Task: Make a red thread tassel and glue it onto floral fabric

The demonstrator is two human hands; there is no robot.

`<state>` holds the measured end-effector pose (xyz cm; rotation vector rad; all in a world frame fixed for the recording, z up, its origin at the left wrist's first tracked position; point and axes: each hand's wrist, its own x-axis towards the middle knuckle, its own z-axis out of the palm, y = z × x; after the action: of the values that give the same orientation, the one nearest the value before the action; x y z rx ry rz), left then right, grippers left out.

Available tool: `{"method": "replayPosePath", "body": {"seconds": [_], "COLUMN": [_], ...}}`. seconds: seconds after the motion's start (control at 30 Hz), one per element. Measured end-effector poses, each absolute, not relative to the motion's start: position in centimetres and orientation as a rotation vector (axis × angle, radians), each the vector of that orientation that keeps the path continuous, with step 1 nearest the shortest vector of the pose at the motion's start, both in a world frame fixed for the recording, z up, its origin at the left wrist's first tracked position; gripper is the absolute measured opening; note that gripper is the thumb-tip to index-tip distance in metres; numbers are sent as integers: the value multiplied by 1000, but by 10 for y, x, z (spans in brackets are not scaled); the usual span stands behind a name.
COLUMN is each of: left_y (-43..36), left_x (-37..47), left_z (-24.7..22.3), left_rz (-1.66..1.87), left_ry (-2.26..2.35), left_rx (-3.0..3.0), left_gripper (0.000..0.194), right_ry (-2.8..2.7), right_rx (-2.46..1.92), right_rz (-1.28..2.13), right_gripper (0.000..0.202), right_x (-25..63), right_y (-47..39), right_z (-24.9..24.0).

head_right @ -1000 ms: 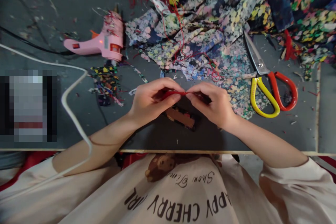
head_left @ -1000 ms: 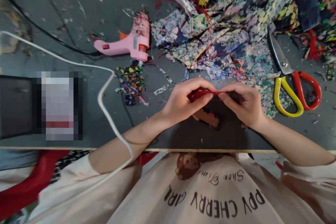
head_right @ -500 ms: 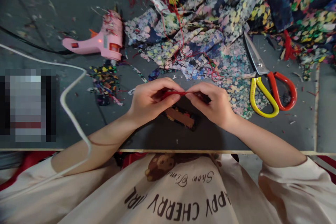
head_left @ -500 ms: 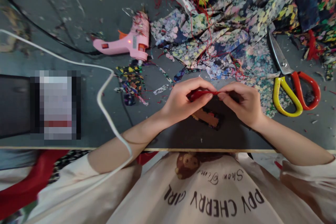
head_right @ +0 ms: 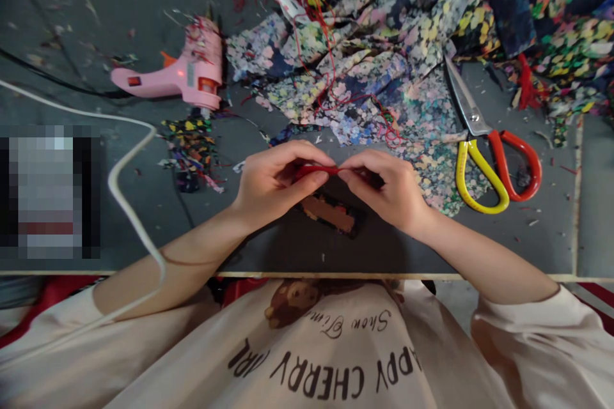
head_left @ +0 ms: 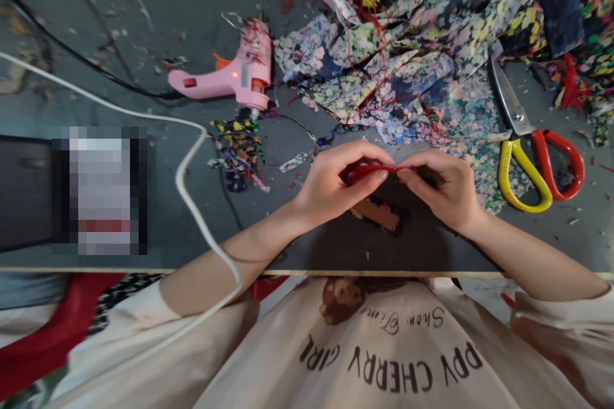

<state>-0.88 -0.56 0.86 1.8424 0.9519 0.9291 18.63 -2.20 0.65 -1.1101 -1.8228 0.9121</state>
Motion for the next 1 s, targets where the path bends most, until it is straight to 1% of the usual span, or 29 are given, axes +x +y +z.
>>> {"method": "replayPosePath", "body": {"seconds": [0.27, 0.43, 0.67, 0.77, 1.0], "left_y": [-7, -5, -6, -6, -7], "left_x": [-10, -12, -15, -15, -15], "left_z": [8, 7, 9, 9, 8], "left_rz": [878, 1040, 919, 934, 973], "left_ry": [1056, 1041, 958, 925, 955], "left_rx": [1850, 2075, 2219, 2211, 2201], "left_gripper": [30, 22, 24, 21, 25], "right_ry": [-1819, -1855, -1884, -1888, -1884], "right_rx": [-1141, -1121, -1109, -1112, -1113], "right_rz": [936, 907, 897, 904, 912], "right_gripper": [11, 11, 11, 11, 11], "right_x": [186, 186, 185, 184, 185], "right_y": [-22, -22, -22, -22, -21], "right_z": [6, 7, 6, 6, 5]}}
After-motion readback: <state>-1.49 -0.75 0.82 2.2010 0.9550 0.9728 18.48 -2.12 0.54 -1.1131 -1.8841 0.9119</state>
